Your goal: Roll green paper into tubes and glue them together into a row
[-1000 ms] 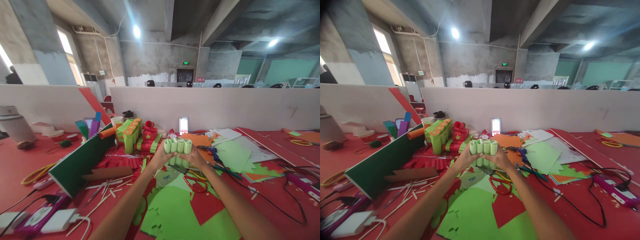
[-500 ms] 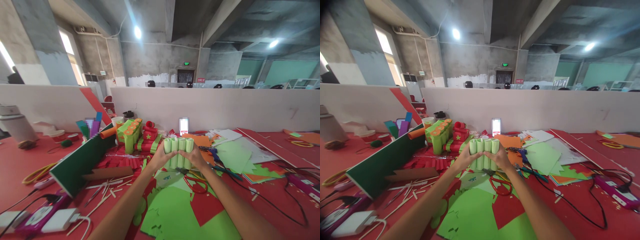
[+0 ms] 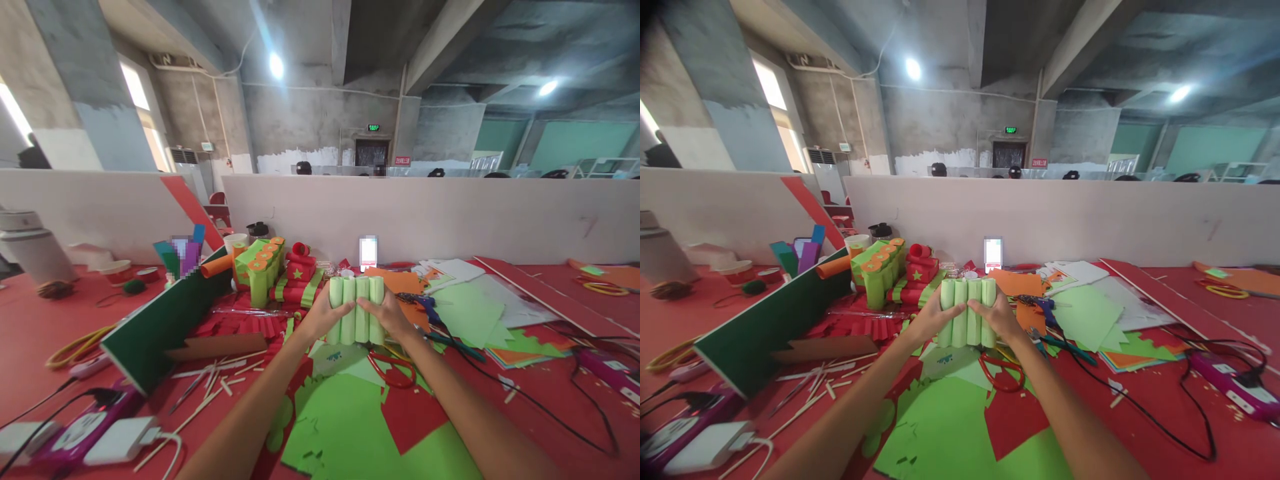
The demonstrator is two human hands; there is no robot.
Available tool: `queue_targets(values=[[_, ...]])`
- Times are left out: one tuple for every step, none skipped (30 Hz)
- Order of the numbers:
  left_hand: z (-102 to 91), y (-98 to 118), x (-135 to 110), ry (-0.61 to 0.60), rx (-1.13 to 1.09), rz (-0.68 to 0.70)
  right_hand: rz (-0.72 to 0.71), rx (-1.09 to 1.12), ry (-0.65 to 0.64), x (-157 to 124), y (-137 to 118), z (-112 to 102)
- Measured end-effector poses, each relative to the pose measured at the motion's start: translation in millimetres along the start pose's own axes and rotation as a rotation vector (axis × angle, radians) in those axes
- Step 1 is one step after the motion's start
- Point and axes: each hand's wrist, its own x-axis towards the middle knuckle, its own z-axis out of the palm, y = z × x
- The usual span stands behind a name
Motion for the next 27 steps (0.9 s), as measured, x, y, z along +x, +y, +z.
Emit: queue_targets(values=[[0.5,0.2,0.0,0.006,-0.007,-0.006,0.002,-0.001,0.001,0.1,0.9,0.2],[0.9,0.2,0.1,0.013,-0.022,-0.02,0.007,0.004,0.002,0.3,1.8,0.3],[1.2,0.2,0.1,0.02,-0.044,-0.042,0.015,0.017,0.008,0.6,2.8,0.3],[1.5,0.0,0.1,0.023,-0.074,-0.071,0.027,0.037,0.018,1.1,3.9,0.4],[1.8,-0.4,0.1,0.02,-0.11,-0.104,0.041,0.064,0.03,1.7,5.1,0.5],[2.1,-1.1,-0.1,0.012,-0.148,-0.138,0.057,0.096,0.045,2.5,6.3,0.5],[2.6,-2.2,-0.3,-0.003,-0.182,-0.165,0.072,0.127,0.067,3.5,7.6,0.5],[3.2,-3.7,-0.6,-0.019,-0.21,-0.185,0.087,0.152,0.092,4.6,8.8,0.5],[3.9,-5.4,-0.8,-0.033,-0.23,-0.197,0.1,0.17,0.114,5.7,9.9,0.3],[4.6,-7.4,-1.0,-0.038,-0.239,-0.205,0.109,0.181,0.135,6.7,10.9,0.1],[5.3,-9.3,-1.0,-0.034,-0.239,-0.212,0.12,0.187,0.148,7.5,11.8,-0.2],[5.8,-10.9,-0.9,-0.023,-0.23,-0.219,0.135,0.191,0.151,8.0,12.5,-0.5],[6.0,-12.0,-0.7,-0.006,-0.219,-0.226,0.152,0.2,0.139,8.2,13.2,-0.7],[6.0,-12.3,-0.3,0.016,-0.207,-0.233,0.17,0.213,0.117,8.1,13.9,-0.7],[5.7,-11.7,0.2,0.039,-0.199,-0.238,0.187,0.228,0.094,7.8,14.8,-0.5],[5.4,-10.4,0.6,0.064,-0.195,-0.24,0.203,0.241,0.071,7.4,15.8,0.0],[5.0,-8.4,0.8,0.087,-0.195,-0.243,0.216,0.249,0.053,7.0,17.1,0.8],[4.7,-6.2,0.9,0.105,-0.199,-0.249,0.226,0.25,0.046,6.7,18.6,1.8],[4.6,-3.9,0.7,0.11,-0.207,-0.259,0.232,0.242,0.051,6.5,20.3,2.9],[4.7,-2.0,0.3,0.102,-0.217,-0.271,0.233,0.226,0.066,6.4,22.1,3.9],[5.1,-0.7,-0.2,0.081,-0.229,-0.282,0.228,0.203,0.088,6.4,23.9,4.8],[5.7,-0.2,-0.8,0.051,-0.242,-0.284,0.217,0.177,0.111,6.5,25.5,5.5],[6.4,-0.5,-1.4,0.018,-0.255,-0.279,0.204,0.149,0.132,6.6,26.9,5.9],[7.1,-1.5,-1.8,-0.01,-0.263,-0.267,0.191,0.123,0.147,6.7,28.0,6.1],[7.8,-2.9,-2.1,-0.03,-0.266,-0.254,0.183,0.103,0.151,6.7,28.7,6.1],[8.4,-4.4,-2.1,-0.041,-0.266,-0.242,0.179,0.09,0.147,6.7,28.9,5.8],[8.7,-5.7,-2.0,-0.041,-0.262,-0.236,0.178,0.083,0.138,6.7,28.8,5.5]])
